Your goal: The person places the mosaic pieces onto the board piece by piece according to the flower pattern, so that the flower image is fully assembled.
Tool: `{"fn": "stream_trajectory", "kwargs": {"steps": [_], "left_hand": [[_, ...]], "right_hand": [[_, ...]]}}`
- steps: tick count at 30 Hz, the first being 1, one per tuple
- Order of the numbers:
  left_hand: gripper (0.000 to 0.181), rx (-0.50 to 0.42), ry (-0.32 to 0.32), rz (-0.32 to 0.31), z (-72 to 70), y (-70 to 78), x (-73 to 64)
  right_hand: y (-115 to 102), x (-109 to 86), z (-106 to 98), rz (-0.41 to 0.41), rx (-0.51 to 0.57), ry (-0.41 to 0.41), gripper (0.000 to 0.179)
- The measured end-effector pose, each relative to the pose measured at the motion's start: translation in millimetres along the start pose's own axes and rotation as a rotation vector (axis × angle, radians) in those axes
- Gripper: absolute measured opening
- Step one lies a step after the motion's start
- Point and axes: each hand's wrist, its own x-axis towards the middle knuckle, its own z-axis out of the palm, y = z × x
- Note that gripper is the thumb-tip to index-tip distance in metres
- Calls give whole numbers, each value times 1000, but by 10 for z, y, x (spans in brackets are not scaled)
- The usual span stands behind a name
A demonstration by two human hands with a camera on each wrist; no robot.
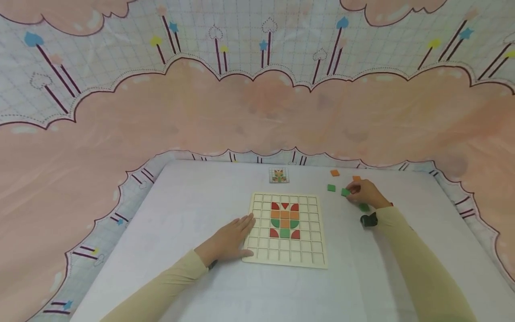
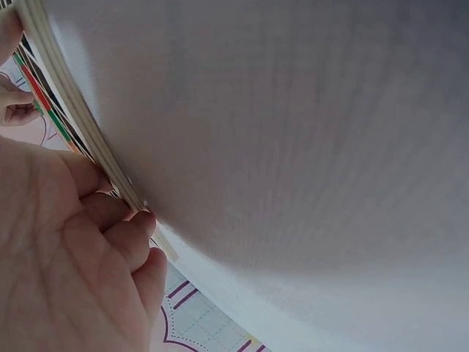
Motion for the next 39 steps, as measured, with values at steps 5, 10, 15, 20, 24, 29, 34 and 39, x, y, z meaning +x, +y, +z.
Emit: {"fn": "stream_trajectory", "kwargs": {"steps": [5, 10, 15, 20, 24, 29, 34, 39], "left_hand": [[91, 9, -2, 4, -9, -15, 19], [91, -10, 2, 13, 15, -24, 22], [91, -8, 10, 23, 33, -17, 10], [90, -9, 18, 26, 16, -12, 10], [90, -9, 21, 21, 27, -23, 11], [90, -19, 25, 30, 16, -19, -2], [90, -5, 26, 27, 10, -21, -1], [90, 2, 20, 27, 13, -20, 4]], "right_hand": [[-103, -84, -12, -99, 31, 67, 30], [-320, -203, 40, -128, 61, 73, 29], [-608, -351, 142, -182, 78, 79, 28], [-835, -485, 290, -252, 92, 65, 27], [-936, -572, 497, -273, 103, 32, 25], [-993, -656, 741, -295, 133, -62, 24], [-1013, -689, 885, -294, 133, -140, 24], [-1013, -710, 944, -296, 76, -156, 23]]}}
